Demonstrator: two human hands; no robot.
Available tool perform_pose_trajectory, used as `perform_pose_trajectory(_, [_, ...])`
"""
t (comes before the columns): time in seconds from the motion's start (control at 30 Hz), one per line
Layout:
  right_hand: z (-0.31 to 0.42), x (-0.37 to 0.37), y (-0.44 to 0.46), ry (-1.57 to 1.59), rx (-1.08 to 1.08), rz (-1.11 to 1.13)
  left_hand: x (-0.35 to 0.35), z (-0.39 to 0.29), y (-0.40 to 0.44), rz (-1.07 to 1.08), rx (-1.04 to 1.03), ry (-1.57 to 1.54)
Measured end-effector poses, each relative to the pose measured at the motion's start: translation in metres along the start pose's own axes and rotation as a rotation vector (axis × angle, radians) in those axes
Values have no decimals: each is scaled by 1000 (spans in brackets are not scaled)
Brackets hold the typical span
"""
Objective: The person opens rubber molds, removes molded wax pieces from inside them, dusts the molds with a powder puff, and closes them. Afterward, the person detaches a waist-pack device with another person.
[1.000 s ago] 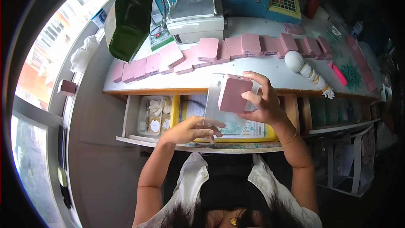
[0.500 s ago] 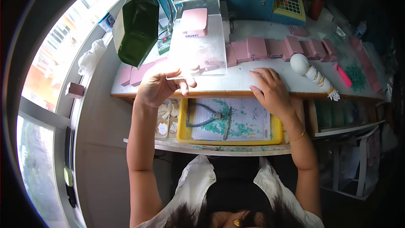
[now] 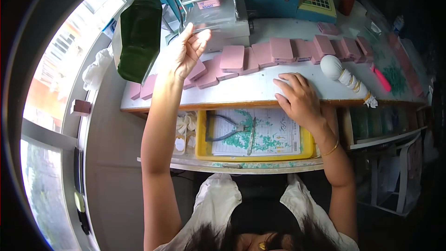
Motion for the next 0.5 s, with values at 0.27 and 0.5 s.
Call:
perform_pose_trajectory(0.27, [0,-1,-1,-3,-12,-31,-3,8,8,-156,-281,196])
perform_pose_trajectory(0.5, [-13,20,1,210,-68,-133,-15,13,-19,-83,-530,855])
Point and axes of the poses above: each hand's wrist, its own y-axis towards the middle knuckle, its own x-axis out of the back of the hand, z = x × y, the point moved 6 cm from there along y, towards the middle knuckle, and after that the axes turned 13 degrees about -z, right-handed, at the moved point
